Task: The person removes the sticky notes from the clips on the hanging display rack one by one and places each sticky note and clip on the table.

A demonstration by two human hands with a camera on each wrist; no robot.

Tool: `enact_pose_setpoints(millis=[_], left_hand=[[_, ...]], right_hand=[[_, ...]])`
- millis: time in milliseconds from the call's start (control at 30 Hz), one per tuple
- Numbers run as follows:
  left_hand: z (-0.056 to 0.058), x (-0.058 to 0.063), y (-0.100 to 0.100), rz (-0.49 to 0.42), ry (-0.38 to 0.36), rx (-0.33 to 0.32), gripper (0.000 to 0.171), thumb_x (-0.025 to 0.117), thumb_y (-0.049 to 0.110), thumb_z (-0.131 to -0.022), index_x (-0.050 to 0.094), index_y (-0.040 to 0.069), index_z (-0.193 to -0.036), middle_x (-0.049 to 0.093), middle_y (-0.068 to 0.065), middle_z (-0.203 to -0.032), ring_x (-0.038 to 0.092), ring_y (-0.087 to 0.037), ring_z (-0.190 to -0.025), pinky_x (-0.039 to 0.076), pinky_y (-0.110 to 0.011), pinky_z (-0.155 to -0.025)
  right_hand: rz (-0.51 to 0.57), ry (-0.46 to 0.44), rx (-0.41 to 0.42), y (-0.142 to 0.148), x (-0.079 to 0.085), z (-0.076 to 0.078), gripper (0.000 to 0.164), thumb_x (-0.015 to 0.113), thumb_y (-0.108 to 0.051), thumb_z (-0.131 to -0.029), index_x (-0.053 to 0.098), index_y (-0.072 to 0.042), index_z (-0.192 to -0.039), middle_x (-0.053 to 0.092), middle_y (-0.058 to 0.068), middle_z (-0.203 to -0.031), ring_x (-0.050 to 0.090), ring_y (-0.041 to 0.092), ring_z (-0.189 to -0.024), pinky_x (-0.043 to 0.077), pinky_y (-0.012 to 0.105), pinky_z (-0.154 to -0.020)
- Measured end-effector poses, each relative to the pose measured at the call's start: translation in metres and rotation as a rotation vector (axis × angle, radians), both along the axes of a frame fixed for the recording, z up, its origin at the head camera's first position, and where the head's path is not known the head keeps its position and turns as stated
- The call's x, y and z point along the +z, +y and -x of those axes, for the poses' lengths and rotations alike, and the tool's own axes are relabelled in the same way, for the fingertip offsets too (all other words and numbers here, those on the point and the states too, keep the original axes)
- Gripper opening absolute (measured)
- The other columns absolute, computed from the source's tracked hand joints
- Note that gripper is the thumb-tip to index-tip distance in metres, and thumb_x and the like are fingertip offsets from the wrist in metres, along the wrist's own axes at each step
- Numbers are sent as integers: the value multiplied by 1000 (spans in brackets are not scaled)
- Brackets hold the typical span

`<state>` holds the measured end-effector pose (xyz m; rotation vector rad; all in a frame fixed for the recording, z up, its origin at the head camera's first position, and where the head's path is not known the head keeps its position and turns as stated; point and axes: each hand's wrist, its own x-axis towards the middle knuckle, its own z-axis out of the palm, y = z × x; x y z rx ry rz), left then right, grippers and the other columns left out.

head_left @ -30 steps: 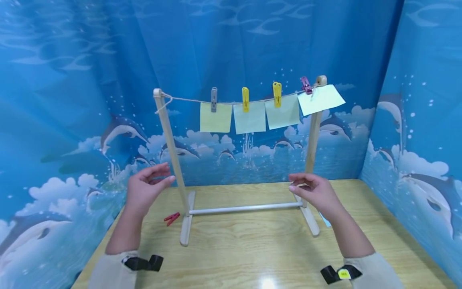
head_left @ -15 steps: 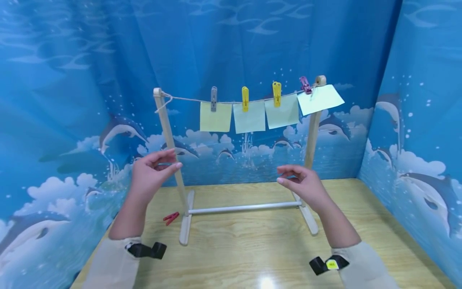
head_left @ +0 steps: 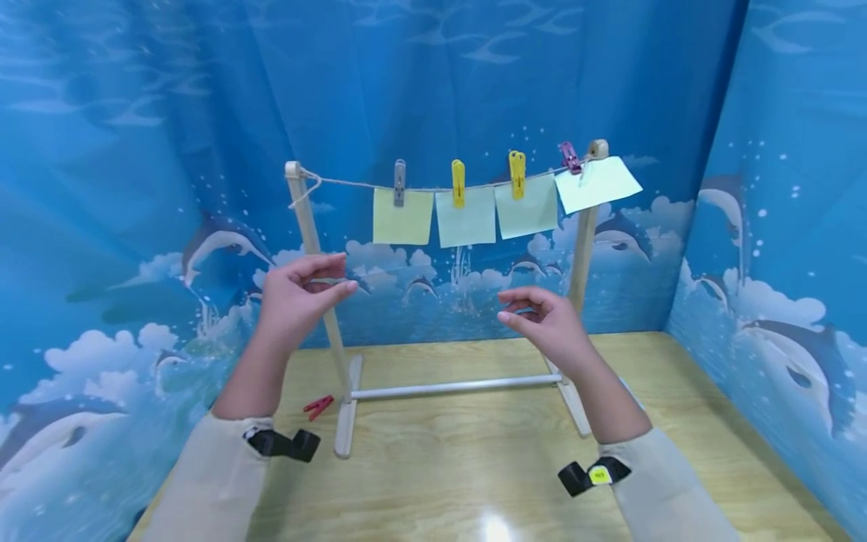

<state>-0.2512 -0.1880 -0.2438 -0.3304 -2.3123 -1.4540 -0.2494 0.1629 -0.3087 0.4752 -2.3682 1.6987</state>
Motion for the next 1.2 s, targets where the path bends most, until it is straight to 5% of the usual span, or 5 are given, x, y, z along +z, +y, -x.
enact_pose_setpoints(millis=[333,1200], left_hand=[[12,19,13,-16,11,-50,51,78,40,-81,68,17,-124,68,-5,-114,65,-18,-101,56,-29,-84],[20,67,31,-2,3,-38,46,79,29,-83,67,19,-127,65,-2,-121,62,-14,-107,55,-30,-86]], right_hand=[[1,14,21,-18,16,7,35,71,-25,-91,65,-11,-122,63,5,-115,60,23,-101,55,26,-81],[56,-19,60,-61,28,20,34,73,-29,-90,67,-15,-120,65,4,-116,61,20,-102,55,34,-87]])
